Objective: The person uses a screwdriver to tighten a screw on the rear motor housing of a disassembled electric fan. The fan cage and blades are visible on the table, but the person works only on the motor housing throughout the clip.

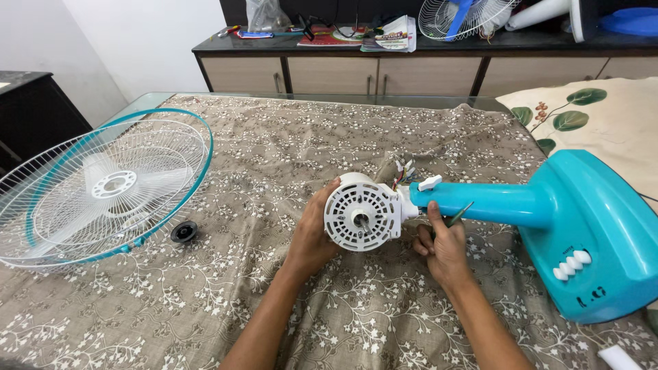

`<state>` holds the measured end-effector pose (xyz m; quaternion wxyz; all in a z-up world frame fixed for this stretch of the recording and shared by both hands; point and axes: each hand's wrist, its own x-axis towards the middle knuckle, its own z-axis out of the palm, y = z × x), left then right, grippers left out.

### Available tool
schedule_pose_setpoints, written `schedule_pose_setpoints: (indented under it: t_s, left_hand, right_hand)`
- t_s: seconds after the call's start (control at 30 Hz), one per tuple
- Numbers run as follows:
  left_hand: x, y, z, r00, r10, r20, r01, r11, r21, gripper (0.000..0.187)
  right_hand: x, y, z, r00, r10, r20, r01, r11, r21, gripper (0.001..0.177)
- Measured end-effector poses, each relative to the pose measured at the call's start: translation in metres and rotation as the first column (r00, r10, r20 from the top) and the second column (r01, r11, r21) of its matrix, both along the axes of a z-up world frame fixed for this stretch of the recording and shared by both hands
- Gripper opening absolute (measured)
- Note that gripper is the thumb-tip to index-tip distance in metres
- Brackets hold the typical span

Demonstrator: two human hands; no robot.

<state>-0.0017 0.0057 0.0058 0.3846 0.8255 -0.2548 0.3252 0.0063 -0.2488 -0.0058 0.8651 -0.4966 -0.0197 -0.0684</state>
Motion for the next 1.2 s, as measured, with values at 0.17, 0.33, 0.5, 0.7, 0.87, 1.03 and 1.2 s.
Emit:
schedule_pose_setpoints:
  t_s: [0.17, 0.33, 0.5, 0.7, 0.87, 1.03, 1.2]
  left_hand:
    - [-0.004, 0.001, 0.004, 1.000, 0.000, 0.002, 0.000, 1.000, 0.002, 0.117]
    - [-0.005, 0.001, 0.005, 1.000, -0.017, -0.004, 0.017, 1.000, -0.024, 0.113]
    - [-0.006, 0.003, 0.008, 0.997, -0.003, 0.071, 0.001, 1.000, 0.025, 0.112]
    - [-0.018, -0.001, 0.012, 0.998, -0.056, -0.042, 0.055, 0.998, -0.043, 0.119]
    - [-0.017, -0.003, 0.012, 0.963, -0.089, -0.253, 0.059, 0.991, -0.124, 0.122]
    - [-0.014, 0.000, 0.010, 0.957, -0.089, -0.277, 0.064, 0.993, -0.098, 0.122]
    - [-0.012, 0.003, 0.007, 0.965, -0.121, -0.234, 0.098, 0.989, -0.108, 0.120]
  right_hand:
    - [0.002, -0.001, -0.002, 1.000, -0.003, -0.010, 0.003, 1.000, -0.011, 0.033]
    - [0.003, 0.000, -0.002, 0.999, -0.022, -0.029, 0.022, 1.000, -0.005, 0.030]
    - [0.001, 0.002, 0.003, 0.997, -0.077, -0.024, 0.077, 0.997, 0.009, 0.030]
    - [-0.011, 0.007, 0.022, 0.950, -0.282, -0.135, 0.286, 0.958, 0.007, 0.030]
    - [-0.027, 0.016, 0.032, 0.903, -0.344, -0.258, 0.347, 0.937, -0.033, 0.033]
    - [-0.029, 0.021, 0.034, 0.895, -0.351, -0.276, 0.349, 0.935, -0.060, 0.036]
    - [-0.030, 0.023, 0.035, 0.872, -0.362, -0.328, 0.324, 0.931, -0.166, 0.043]
